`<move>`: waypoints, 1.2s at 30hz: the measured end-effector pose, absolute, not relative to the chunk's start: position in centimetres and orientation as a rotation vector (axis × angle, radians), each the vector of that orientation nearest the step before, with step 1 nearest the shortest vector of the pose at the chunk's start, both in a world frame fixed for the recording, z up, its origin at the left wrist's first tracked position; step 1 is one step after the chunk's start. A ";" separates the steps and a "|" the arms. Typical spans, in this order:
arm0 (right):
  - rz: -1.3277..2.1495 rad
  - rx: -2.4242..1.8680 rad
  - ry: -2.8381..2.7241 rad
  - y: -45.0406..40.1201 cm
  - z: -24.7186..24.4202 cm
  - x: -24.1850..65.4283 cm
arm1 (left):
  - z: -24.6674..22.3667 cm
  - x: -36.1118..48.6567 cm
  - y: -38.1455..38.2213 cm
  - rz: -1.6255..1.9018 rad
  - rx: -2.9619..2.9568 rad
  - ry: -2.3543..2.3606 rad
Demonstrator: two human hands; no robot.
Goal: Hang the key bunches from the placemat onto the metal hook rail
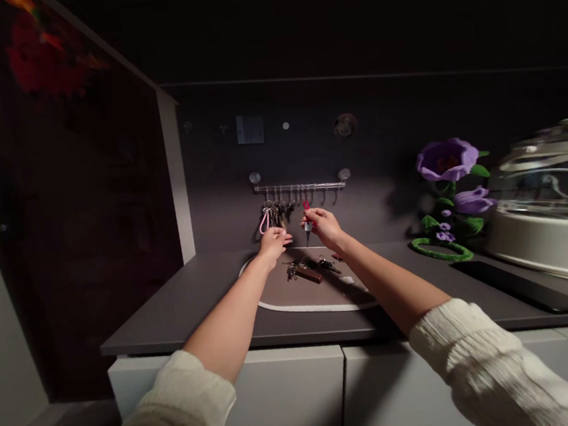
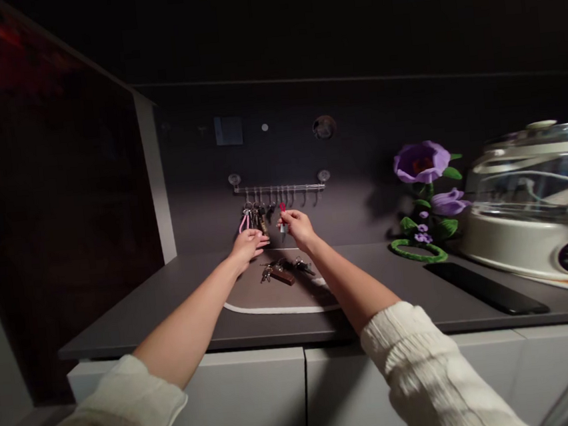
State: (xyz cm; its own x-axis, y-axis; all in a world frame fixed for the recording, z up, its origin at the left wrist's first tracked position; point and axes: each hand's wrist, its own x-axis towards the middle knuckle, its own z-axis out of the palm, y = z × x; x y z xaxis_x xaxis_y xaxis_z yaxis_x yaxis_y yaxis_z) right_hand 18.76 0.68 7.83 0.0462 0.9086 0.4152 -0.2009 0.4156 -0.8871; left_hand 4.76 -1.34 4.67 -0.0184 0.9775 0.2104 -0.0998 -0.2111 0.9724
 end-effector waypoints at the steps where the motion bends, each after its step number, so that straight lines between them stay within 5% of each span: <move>1: 0.998 -0.741 -1.213 0.9 8.2 18.6 | 4.7 4.7 -1.4 1.416 1.296 1.065; 16: 1.140 -0.760 -1.048 4.6 11.3 16.5 | 4.5 4.8 -0.7 1.461 1.267 1.148; 36: 1.121 -0.812 -1.050 4.6 9.2 17.0 | 5.0 4.4 -1.5 1.415 1.256 1.203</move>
